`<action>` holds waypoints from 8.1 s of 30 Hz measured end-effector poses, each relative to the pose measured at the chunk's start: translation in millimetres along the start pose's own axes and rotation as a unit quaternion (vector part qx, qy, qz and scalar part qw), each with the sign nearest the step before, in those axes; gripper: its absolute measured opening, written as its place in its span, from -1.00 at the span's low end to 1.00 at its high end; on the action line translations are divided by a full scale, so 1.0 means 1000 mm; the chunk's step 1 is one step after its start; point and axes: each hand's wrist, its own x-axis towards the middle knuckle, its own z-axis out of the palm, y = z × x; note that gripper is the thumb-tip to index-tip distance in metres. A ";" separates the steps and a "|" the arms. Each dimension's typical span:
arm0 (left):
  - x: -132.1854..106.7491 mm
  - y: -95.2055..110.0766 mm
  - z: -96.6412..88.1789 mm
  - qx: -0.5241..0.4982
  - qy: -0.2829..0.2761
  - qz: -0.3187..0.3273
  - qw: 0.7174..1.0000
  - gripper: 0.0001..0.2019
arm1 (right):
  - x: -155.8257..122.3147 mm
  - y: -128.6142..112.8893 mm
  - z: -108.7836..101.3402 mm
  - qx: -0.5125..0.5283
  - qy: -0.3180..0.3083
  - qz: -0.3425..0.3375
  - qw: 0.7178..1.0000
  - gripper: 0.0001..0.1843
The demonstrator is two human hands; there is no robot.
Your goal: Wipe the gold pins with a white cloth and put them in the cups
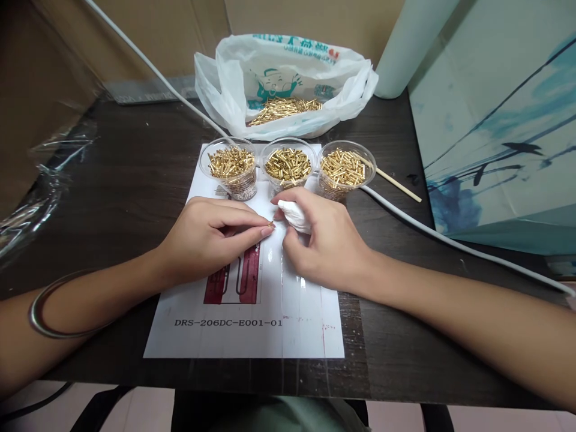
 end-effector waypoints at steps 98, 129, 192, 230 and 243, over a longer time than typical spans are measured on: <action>-0.002 -0.002 0.002 0.011 -0.004 0.037 0.999 -0.79 | 0.007 0.008 0.003 -0.156 -0.114 -0.118 0.974 -0.69; -0.001 -0.004 0.004 0.030 -0.001 0.028 0.999 -0.84 | 0.014 0.007 0.000 -0.154 -0.115 -0.123 0.974 -0.64; -0.001 -0.005 0.004 0.041 -0.012 0.030 0.999 -0.82 | 0.014 0.011 -0.002 -0.138 -0.163 -0.100 0.972 -0.70; -0.002 -0.007 0.004 0.045 -0.031 0.048 0.997 -0.82 | 0.017 0.008 -0.007 -0.123 -0.194 -0.090 0.969 -0.71; -0.002 -0.007 0.004 0.042 -0.025 0.058 0.997 -0.83 | 0.017 0.006 -0.009 -0.136 -0.225 -0.078 0.962 -0.70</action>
